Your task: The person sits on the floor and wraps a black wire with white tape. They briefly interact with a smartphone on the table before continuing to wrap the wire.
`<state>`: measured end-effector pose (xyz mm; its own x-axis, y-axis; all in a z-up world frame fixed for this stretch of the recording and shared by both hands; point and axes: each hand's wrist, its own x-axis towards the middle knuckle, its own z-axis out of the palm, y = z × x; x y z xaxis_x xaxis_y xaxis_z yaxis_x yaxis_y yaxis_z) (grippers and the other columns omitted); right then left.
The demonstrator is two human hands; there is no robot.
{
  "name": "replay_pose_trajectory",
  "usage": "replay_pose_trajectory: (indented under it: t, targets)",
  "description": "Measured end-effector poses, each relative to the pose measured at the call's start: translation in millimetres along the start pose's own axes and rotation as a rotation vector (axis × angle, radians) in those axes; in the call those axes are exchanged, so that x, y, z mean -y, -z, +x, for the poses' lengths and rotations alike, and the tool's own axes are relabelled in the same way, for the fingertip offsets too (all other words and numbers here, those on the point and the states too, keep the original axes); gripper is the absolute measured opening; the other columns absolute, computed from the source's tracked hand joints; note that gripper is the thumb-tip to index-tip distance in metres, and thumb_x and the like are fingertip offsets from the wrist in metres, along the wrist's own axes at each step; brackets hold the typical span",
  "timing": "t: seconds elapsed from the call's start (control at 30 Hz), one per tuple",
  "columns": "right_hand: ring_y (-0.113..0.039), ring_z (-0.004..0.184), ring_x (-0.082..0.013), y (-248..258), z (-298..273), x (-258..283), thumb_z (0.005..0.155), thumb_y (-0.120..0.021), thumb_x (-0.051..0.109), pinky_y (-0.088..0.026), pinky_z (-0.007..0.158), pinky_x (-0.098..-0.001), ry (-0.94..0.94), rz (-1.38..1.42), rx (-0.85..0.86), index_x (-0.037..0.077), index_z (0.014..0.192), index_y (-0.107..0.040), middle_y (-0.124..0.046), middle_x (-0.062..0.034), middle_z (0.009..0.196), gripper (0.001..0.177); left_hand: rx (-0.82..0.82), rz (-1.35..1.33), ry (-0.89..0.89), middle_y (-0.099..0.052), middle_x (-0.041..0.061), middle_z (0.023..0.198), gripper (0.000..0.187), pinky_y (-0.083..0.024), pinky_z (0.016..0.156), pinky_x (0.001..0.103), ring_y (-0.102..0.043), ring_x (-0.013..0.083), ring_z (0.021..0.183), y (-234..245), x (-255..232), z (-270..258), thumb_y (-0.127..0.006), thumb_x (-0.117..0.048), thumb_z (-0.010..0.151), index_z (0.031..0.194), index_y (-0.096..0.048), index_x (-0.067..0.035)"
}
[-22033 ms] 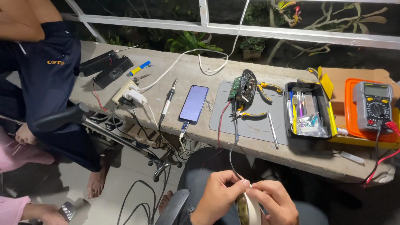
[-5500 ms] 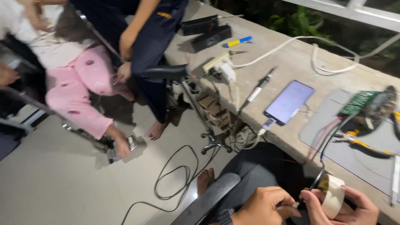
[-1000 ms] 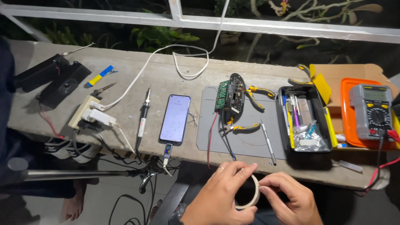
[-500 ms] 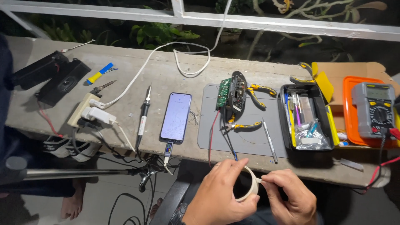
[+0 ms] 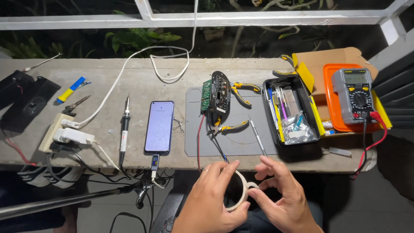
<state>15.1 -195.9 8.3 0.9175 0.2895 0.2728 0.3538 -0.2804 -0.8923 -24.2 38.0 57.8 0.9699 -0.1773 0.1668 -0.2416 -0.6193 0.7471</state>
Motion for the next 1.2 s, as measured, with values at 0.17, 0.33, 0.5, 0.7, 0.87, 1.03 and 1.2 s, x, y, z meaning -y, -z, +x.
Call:
replay_pose_trajectory:
  t: [0.17,0.33,0.5,0.7,0.87,1.03,1.2]
  targets:
    - [-0.081,0.096,-0.0152,10,14,27,0.097,-0.086,0.008,-0.070,0.079,-0.0247,0.166,-0.020,0.102,0.006,0.132,-0.079,-0.083,-0.0090,0.111,0.036,-0.010,0.010,-0.033,-0.066,0.017,0.139,0.087,-0.055,0.109,0.051,-0.065,0.0382,0.127,-9,0,-2,-0.083,-0.034,0.083,0.161,-0.060,-0.002]
    - [-0.077,0.078,-0.0187,14,19,35,0.100,-0.080,0.003,-0.064,0.074,-0.0285,0.307,-0.098,0.139,0.005,0.109,-0.080,-0.082,-0.0057,0.093,0.009,0.007,0.052,-0.052,-0.065,0.018,0.137,0.086,-0.055,0.106,0.052,-0.063,0.0392,0.119,-9,-3,-1,-0.083,-0.032,0.082,0.159,-0.061,-0.002]
    - [-0.071,0.076,-0.0207,14,15,32,0.104,-0.074,0.007,-0.060,0.073,-0.0318,0.304,-0.175,0.169,0.007,0.103,-0.076,-0.077,-0.0041,0.089,0.002,0.026,0.041,-0.045,-0.066,0.016,0.136,0.081,-0.055,0.101,0.051,-0.063,0.0381,0.114,-11,-7,0,-0.079,-0.029,0.081,0.156,-0.063,-0.004]
    - [-0.070,0.078,-0.0219,14,12,28,0.105,-0.073,0.007,-0.060,0.076,-0.0317,0.334,-0.145,0.205,0.006,0.105,-0.075,-0.073,-0.0050,0.089,0.002,0.050,0.046,0.002,-0.064,0.016,0.132,0.079,-0.054,0.100,0.052,-0.062,0.0388,0.112,-13,-7,-5,-0.081,-0.032,0.080,0.154,-0.065,-0.007]
    - [-0.069,0.075,-0.0210,11,9,22,0.103,-0.072,0.002,-0.060,0.071,-0.0302,0.363,-0.113,0.242,0.004,0.109,-0.075,-0.076,-0.0056,0.093,0.006,0.053,0.038,0.033,-0.064,0.013,0.130,0.078,-0.057,0.098,0.051,-0.062,0.0362,0.113,-12,-4,-10,-0.082,-0.033,0.079,0.151,-0.066,-0.009]
    - [-0.064,0.071,-0.0185,8,5,18,0.105,-0.068,0.005,-0.054,0.067,-0.0297,0.359,-0.122,0.270,0.008,0.103,-0.074,-0.077,-0.0021,0.092,0.006,0.026,0.038,-0.012,-0.063,0.011,0.128,0.079,-0.058,0.098,0.050,-0.063,0.0360,0.113,-20,9,-18,-0.089,-0.034,0.078,0.149,-0.067,-0.008]
    - [-0.065,0.070,-0.0153,4,-2,22,0.106,-0.067,0.014,-0.055,0.067,-0.0263,0.221,-0.075,0.254,0.013,0.095,-0.073,-0.073,-0.0009,0.087,0.013,0.030,0.013,-0.054,-0.064,0.012,0.128,0.080,-0.058,0.097,0.048,-0.063,0.0347,0.114,-21,15,-21,-0.090,-0.028,0.070,0.143,-0.068,-0.007]
